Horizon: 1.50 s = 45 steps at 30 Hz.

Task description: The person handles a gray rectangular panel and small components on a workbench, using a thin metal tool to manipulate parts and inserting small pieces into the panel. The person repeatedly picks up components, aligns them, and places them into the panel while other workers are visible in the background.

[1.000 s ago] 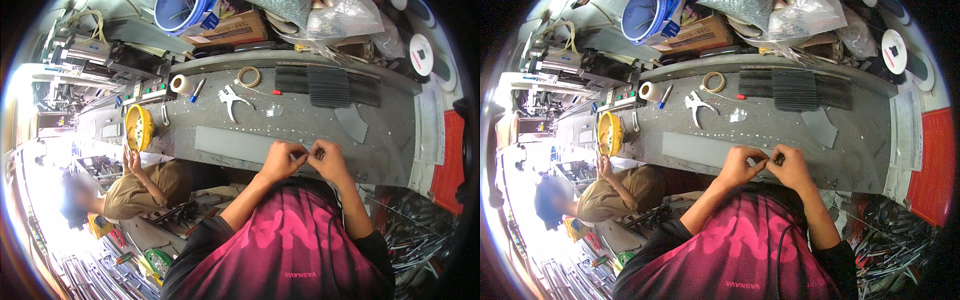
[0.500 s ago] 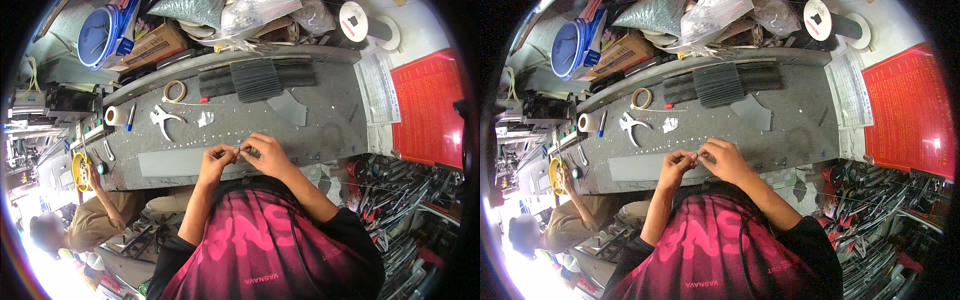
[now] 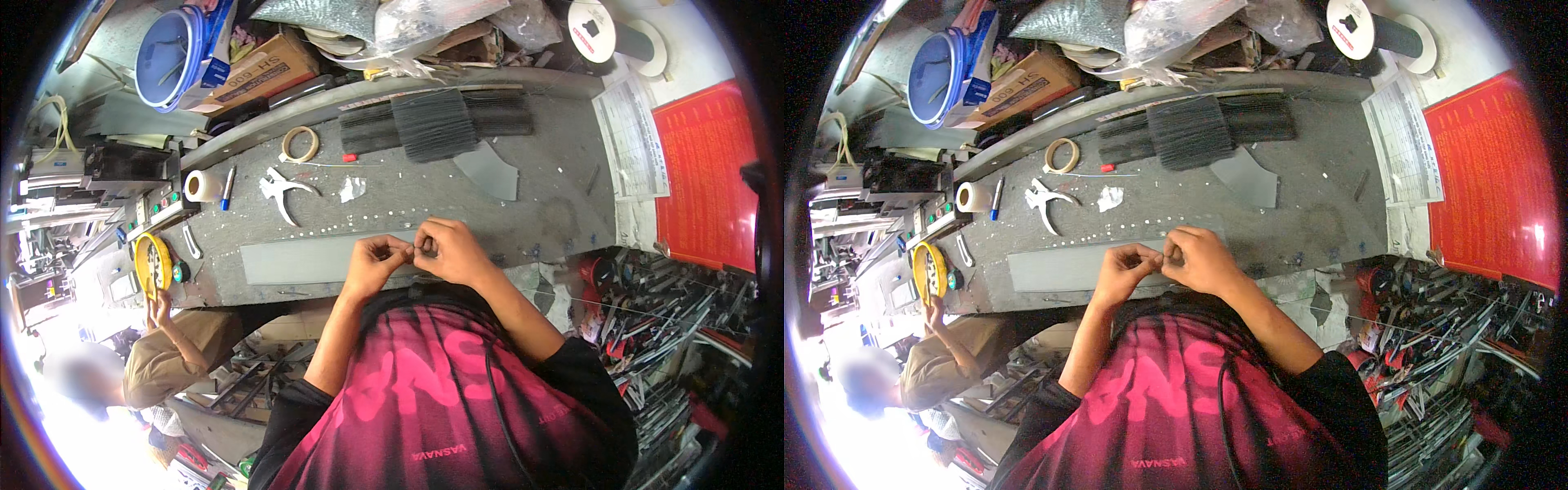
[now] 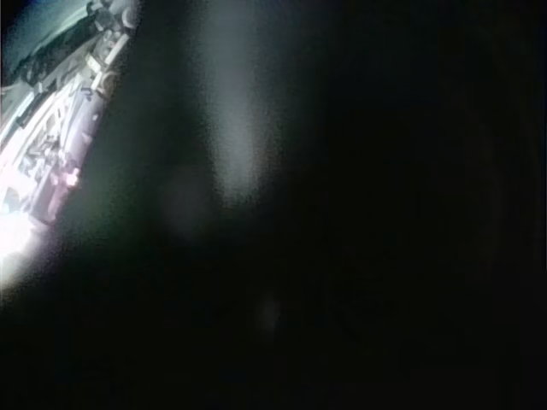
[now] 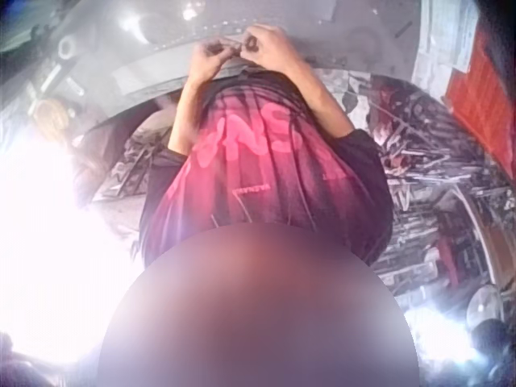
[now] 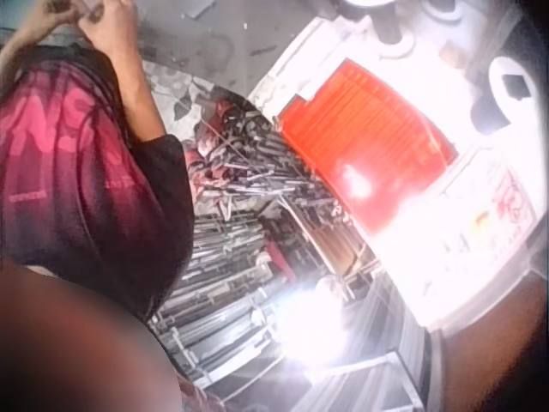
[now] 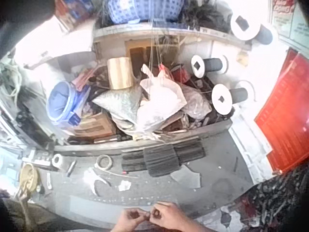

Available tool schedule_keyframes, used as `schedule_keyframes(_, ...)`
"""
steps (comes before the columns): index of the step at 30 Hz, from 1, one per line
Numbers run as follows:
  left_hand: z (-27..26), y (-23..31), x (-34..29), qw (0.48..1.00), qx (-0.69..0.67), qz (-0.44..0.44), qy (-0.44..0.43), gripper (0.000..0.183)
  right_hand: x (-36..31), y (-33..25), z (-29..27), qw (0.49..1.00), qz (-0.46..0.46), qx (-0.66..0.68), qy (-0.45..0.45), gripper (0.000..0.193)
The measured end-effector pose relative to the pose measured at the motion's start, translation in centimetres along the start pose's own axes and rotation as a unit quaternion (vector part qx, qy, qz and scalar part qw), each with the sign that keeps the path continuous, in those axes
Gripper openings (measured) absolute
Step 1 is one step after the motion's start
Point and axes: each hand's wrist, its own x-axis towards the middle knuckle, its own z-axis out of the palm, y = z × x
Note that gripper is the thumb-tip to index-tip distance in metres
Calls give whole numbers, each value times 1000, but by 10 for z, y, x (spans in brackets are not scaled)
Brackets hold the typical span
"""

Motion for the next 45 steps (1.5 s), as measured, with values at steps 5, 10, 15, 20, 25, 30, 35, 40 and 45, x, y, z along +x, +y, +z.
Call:
schedule_keyframes(5, 1, -4, -5, 999, 19, -1, -33, 14, -5, 16, 0, 999, 26, 3, -47, 26)
schedule_keyframes(10, 10, -4, -5, 997, 56, 38, -38, 15, -4, 28, -1, 901, 303, 281, -133, 20)
schedule_keyframes(15, 8, -5, 2, 1000, 6, 13, -4, 15, -12, 17, 0, 980, 80, 183, 24, 15)
schedule_keyframes(20, 7, -10, 4, 1000, -15, 23, -2, 17, -15, 11, -10, 995, 15, 102, -5, 17)
schedule_keyframes(25, 6, -10, 2, 999, 10, 22, 30, 16, -11, 9, -18, 993, 104, 51, 2, 20)
schedule_keyframes(30, -3, -7, -3, 994, -103, -2, -39, 15, -6, 11, 4, 995, 57, 12, 76, 15)
schedule_keyframes(35, 6, -17, 13, 926, -375, -47, 9, 15, -10, 18, 30, 998, -18, -42, 47, 14)
schedule_keyframes(40, 15, -23, 9, 992, -55, -20, 109, 16, -14, 13, 18, 998, -35, -52, 19, 19)
schedule_keyframes(45, 14, -10, -1, 958, 198, 190, 83, 14, -10, 8, 8, 999, -7, -39, 9, 20)
